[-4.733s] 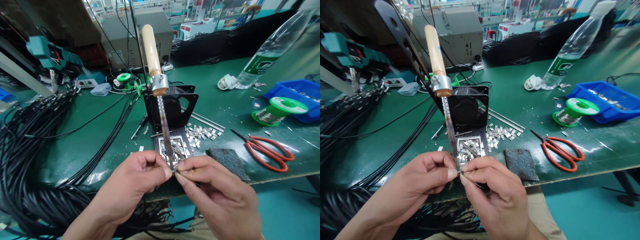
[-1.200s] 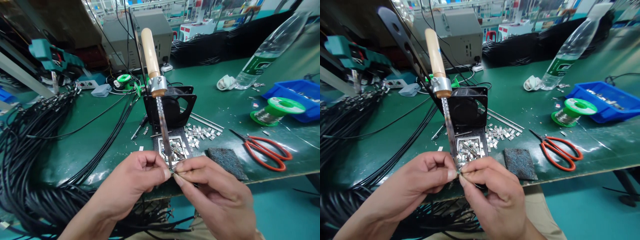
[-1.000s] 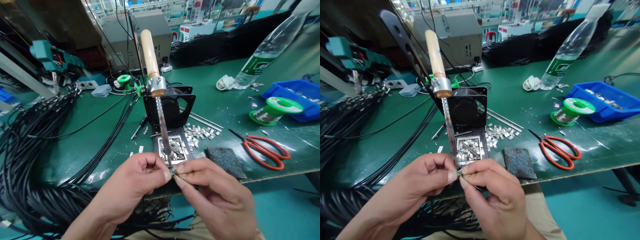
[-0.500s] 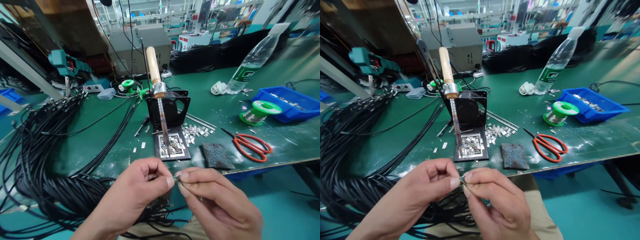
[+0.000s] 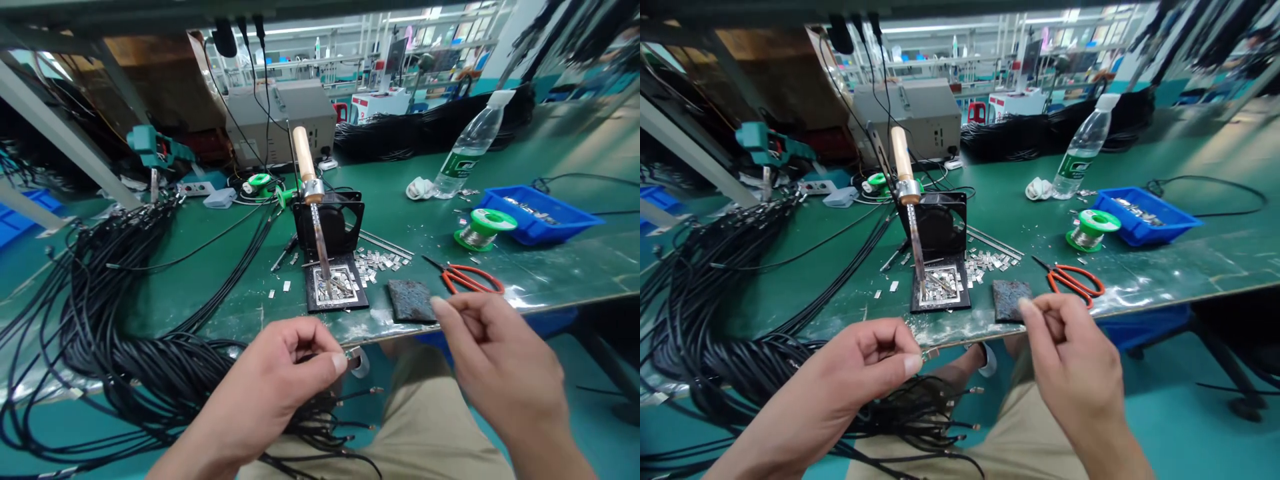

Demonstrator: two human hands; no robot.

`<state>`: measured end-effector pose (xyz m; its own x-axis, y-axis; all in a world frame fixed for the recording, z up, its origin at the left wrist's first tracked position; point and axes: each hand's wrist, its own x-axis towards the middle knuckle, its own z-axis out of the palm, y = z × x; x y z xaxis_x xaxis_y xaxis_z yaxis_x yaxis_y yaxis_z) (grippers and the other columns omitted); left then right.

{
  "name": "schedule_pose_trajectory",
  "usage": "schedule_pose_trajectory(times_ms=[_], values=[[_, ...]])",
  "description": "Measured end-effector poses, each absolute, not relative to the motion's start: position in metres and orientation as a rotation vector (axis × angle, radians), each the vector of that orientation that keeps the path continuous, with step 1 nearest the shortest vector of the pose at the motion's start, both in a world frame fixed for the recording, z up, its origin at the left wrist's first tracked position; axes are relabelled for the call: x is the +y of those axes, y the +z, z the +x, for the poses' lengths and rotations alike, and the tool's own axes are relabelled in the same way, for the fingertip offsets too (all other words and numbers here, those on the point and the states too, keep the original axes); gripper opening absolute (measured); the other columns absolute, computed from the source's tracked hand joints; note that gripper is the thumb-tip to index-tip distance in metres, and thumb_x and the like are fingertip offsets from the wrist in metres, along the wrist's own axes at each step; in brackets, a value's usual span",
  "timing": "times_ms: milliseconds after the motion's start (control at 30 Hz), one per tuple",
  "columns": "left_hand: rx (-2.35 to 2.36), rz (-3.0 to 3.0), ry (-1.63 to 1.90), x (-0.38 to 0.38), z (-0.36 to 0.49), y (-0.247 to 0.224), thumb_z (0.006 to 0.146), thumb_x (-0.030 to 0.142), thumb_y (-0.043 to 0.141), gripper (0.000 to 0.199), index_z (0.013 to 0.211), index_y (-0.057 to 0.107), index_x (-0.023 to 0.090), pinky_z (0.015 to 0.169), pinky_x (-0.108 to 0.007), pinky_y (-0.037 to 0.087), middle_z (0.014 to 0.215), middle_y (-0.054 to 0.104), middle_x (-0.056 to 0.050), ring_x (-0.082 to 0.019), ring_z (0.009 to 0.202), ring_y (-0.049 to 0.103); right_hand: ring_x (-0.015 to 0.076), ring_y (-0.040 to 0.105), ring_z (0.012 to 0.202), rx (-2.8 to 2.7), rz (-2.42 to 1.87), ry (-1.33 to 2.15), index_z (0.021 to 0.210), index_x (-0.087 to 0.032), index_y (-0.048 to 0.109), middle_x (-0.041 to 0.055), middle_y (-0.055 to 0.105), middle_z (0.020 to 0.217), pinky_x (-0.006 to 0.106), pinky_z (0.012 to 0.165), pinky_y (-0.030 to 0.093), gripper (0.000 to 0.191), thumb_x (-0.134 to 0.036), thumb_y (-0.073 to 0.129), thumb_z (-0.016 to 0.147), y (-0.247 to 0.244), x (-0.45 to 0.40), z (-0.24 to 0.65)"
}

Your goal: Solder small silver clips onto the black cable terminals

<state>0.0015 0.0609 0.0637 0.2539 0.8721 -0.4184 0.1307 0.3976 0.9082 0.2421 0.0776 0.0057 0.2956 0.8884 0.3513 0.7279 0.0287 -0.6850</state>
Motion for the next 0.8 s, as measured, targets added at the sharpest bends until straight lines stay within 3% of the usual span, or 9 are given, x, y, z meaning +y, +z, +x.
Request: schedule_pose_trajectory(times_ms=[133, 433, 633, 800], values=[[1.234, 1.094, 0.664, 0.058, 0.002, 0.065, 0.084, 0.033, 0.071, 0.020, 0.076, 0.061, 0.017, 0.061, -0.027, 0.026, 0.068, 0.047, 0.005, -0.012, 0.065, 0.034, 0.0190, 0.051, 0.043, -1.509, -1.924, 0.355, 0.077, -0.024, 0.063, -0.0030, 0.048, 0.048, 0.031, 0.047, 0.035, 0.049, -0.073, 0.059, 0.076, 0.000, 0.101, 0.259], [1.248, 1.141, 0.673, 0.054, 0.002, 0.068, 0.086, 0.035, 0.069, 0.022, 0.075, 0.061, 0.018, 0.062, -0.027, 0.027, 0.069, 0.048, 0.005, -0.012, 0.067, 0.037, 0.0324, 0.062, 0.066, -1.483, -2.177, 0.445, 0.089, -0.023, 0.069, 0.0068, 0.066, 0.062, 0.036, 0.060, 0.037, 0.041, -0.059, 0.066, 0.070, -0.003, 0.115, 0.255], [1.244, 1.123, 0.698, 0.054, 0.003, 0.067, 0.084, 0.035, 0.071, 0.022, 0.074, 0.062, 0.017, 0.057, -0.027, 0.023, 0.066, 0.044, 0.006, -0.011, 0.063, 0.031, 0.0261, 0.060, 0.061, -1.435, -2.147, 0.537, 0.075, -0.023, 0.068, 0.0039, 0.061, 0.057, 0.034, 0.060, 0.037, 0.027, -0.050, 0.065, 0.074, 0.005, 0.114, 0.255], [1.211, 0.972, 0.775, 0.051, -0.001, 0.057, 0.082, 0.041, 0.078, 0.028, 0.080, 0.067, 0.015, 0.052, -0.026, 0.017, 0.062, 0.041, 0.007, -0.009, 0.057, 0.025, 0.0164, 0.044, 0.052, -1.363, -1.983, 0.590, 0.079, -0.024, 0.067, -0.0034, 0.045, 0.052, 0.029, 0.054, 0.032, 0.038, -0.061, 0.061, 0.083, 0.019, 0.087, 0.247]])
